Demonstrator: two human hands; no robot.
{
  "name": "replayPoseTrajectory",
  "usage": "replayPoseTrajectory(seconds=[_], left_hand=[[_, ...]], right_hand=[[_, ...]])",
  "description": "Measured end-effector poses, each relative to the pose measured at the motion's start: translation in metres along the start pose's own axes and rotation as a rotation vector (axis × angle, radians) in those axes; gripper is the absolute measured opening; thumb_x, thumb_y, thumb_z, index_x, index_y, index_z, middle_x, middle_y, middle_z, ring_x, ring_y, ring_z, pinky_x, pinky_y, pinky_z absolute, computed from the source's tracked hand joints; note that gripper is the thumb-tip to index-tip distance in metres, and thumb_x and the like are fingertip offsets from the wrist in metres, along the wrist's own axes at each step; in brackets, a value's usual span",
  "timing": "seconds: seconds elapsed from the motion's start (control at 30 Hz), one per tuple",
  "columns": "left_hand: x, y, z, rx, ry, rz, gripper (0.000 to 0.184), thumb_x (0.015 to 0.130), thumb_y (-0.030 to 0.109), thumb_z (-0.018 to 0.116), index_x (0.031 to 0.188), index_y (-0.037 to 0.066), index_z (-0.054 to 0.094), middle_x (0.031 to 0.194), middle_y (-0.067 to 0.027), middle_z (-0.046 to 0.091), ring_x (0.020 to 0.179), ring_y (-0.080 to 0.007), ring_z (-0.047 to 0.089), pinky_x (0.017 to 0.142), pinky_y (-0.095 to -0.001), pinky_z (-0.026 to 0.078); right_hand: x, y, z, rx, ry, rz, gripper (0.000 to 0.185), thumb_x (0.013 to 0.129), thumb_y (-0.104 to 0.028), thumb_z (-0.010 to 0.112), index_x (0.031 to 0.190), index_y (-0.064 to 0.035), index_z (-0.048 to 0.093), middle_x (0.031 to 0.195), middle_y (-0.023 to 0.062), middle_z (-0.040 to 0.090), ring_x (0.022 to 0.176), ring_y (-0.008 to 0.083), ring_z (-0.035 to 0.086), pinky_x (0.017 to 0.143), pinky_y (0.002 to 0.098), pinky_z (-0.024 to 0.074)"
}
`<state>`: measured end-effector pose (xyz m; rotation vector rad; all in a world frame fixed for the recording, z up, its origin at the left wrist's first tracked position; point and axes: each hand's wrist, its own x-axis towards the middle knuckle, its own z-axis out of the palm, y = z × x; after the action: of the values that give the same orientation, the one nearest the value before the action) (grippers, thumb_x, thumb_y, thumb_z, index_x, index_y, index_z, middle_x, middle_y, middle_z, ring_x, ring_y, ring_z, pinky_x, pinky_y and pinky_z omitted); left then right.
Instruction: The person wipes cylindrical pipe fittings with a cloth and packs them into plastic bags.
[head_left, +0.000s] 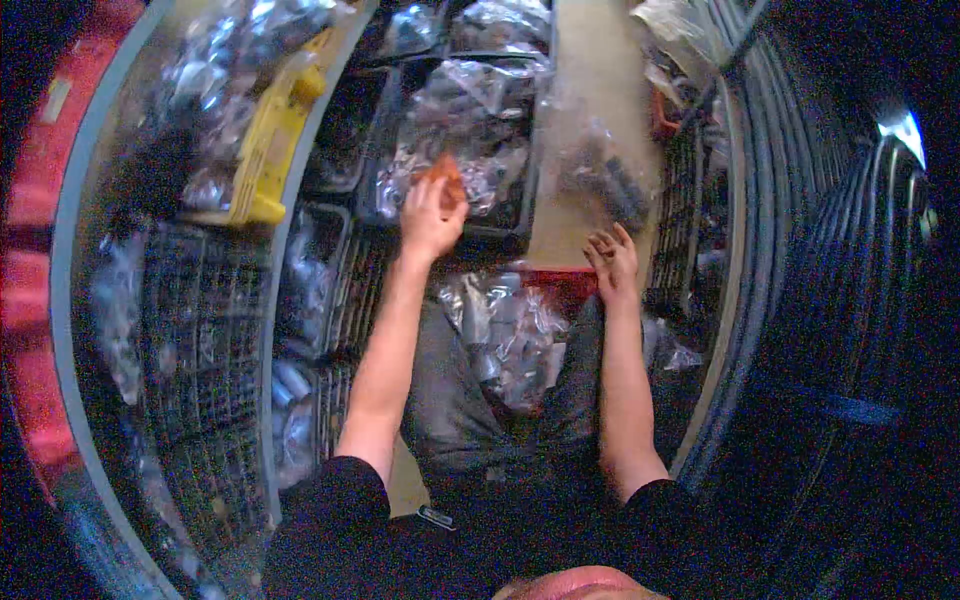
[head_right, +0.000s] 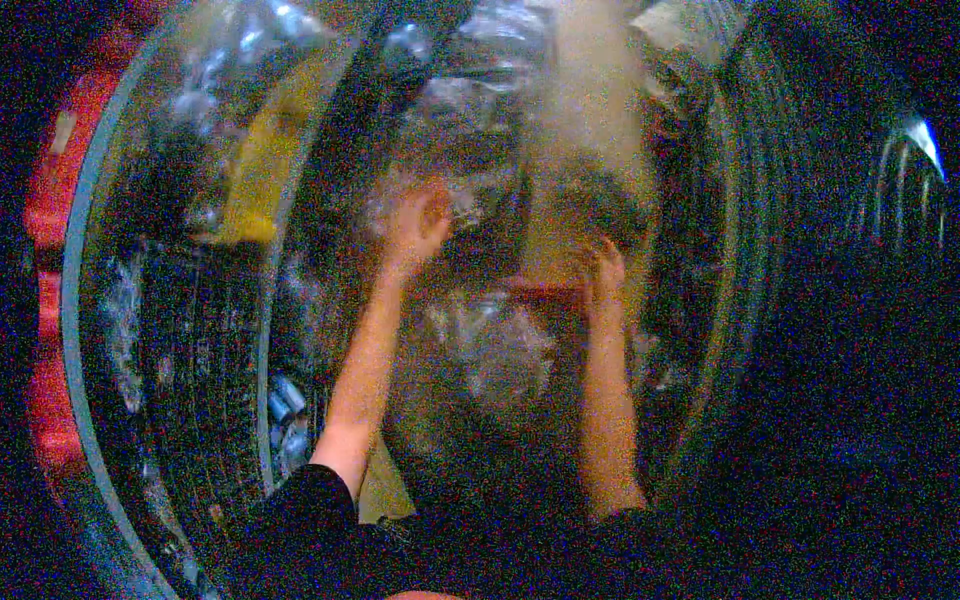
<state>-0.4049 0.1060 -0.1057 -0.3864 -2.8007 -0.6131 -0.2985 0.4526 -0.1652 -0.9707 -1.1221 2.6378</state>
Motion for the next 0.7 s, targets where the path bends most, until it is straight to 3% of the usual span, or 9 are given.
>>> replayPoseTrajectory(seconds=[0.1, 0.13, 0.37, 0.4, 0.5, 0.53, 0.6, 0.67, 0.7], left_hand=[[-0.019, 0.024, -0.024, 0.142, -0.456, -0.283, 0.054, 0.088, 0.056, 0.064, 0.128, 0.02, 0.068, 0.125, -0.0174, 0.068, 0.124, -0.0381, 0.056, 0.106, -0.0694, 0.032], [-0.023, 0.012, -0.016, 0.105, -0.429, -0.284, 0.058, 0.087, 0.063, 0.06, 0.125, 0.021, 0.071, 0.119, -0.0181, 0.07, 0.125, -0.0363, 0.058, 0.107, -0.0746, 0.023], [0.027, -0.054, 0.05, -0.012, -0.42, -0.455, 0.051, 0.084, 0.049, 0.067, 0.12, 0.014, 0.068, 0.114, -0.0177, 0.072, 0.117, -0.0343, 0.064, 0.107, -0.0657, 0.031], [0.03, -0.052, 0.049, -0.002, -0.412, -0.448, 0.049, 0.084, 0.047, 0.068, 0.119, 0.013, 0.068, 0.113, -0.0177, 0.072, 0.115, -0.0341, 0.065, 0.107, -0.0642, 0.033], [0.035, -0.02, 0.016, -0.109, -0.255, -0.382, 0.046, 0.082, 0.04, 0.072, 0.116, 0.01, 0.067, 0.109, -0.0175, 0.074, 0.11, -0.0335, 0.068, 0.106, -0.0596, 0.039], [0.029, 0.001, -0.01, -0.306, -0.156, -0.342, 0.045, 0.081, 0.037, 0.073, 0.115, 0.009, 0.066, 0.108, -0.0175, 0.074, 0.108, -0.0333, 0.07, 0.106, -0.058, 0.041], [0.007, 0.051, -0.062, -1.185, -0.142, -0.313, 0.015, 0.1, 0.005, 0.05, 0.108, 0.001, 0.062, 0.105, -0.0134, 0.072, 0.1, -0.0233, 0.071, 0.085, -0.0403, 0.057], [-0.035, 0.107, -0.137, -0.884, -0.138, -0.04, 0.015, 0.1, 0.009, 0.058, 0.109, -0.002, 0.063, 0.104, -0.0096, 0.071, 0.097, -0.0168, 0.067, 0.088, -0.0336, 0.055], [-0.052, 0.12, -0.156, -0.895, -0.255, 0.09, 0.019, 0.097, 0.013, 0.064, 0.112, 0.0, 0.065, 0.105, -0.009, 0.072, 0.096, -0.0159, 0.068, 0.089, -0.033, 0.055]], right_hand=[[-0.001, 0.001, -0.005, -0.088, -0.052, 0.054, 0.053, 0.095, -0.005, 0.043, 0.148, -0.0078, 0.037, 0.128, 0.0193, 0.058, 0.109, 0.0316, 0.064, 0.088, 0.0478, 0.057], [0.003, 0.007, -0.012, -0.071, -0.091, 0.05, 0.05, 0.096, -0.008, 0.045, 0.146, -0.0078, 0.039, 0.127, 0.0192, 0.059, 0.109, 0.0317, 0.064, 0.087, 0.0477, 0.0572], [-0.013, 0.022, -0.009, -0.17, -0.112, -0.132, 0.037, 0.103, -0.019, 0.046, 0.138, -0.0074, 0.045, 0.111, 0.0189, 0.066, 0.092, 0.0319, 0.069, 0.076, 0.0435, 0.0608], [0.027, 0.047, -0.042, -0.314, -0.174, -0.293, 0.034, 0.104, -0.019, 0.047, 0.136, -0.0069, 0.047, 0.106, 0.0179, 0.067, 0.089, 0.0303, 0.07, 0.073, 0.0417, 0.0614], [-0.028, 0.032, -0.024, -0.298, -0.21, -0.222, 0.033, 0.103, -0.018, 0.05, 0.135, -0.0071, 0.049, 0.106, 0.0172, 0.067, 0.091, 0.0287, 0.07, 0.074, 0.0416, 0.0614], [-0.006, 0.058, -0.046, -0.523, -0.223, -0.441, 0.033, 0.102, -0.019, 0.054, 0.133, -0.0077, 0.051, 0.104, 0.0159, 0.068, 0.091, 0.0282, 0.071, 0.076, 0.042, 0.0616], [-0.048, 0.055, -0.021, -0.458, -0.264, -0.27, 0.044, 0.102, -0.029, 0.058, 0.141, -0.0107, 0.045, 0.118, 0.0181, 0.063, 0.104, 0.032, 0.068, 0.082, 0.0458, 0.0615], [-0.163, 0.001, 0.073, -0.113, -0.353, 0.186, 0.066, 0.104, -0.048, 0.052, 0.157, -0.0206, 0.023, 0.155, 0.0203, 0.032, 0.128, 0.0393, 0.054, 0.098, 0.0578, 0.054], [-0.159, 0.004, 0.083, 0.041, -0.525, 0.313, 0.06, 0.104, -0.048, 0.049, 0.153, -0.016, 0.033, 0.144, 0.0168, 0.045, 0.124, 0.034, 0.057, 0.098, 0.0558, 0.0533]])
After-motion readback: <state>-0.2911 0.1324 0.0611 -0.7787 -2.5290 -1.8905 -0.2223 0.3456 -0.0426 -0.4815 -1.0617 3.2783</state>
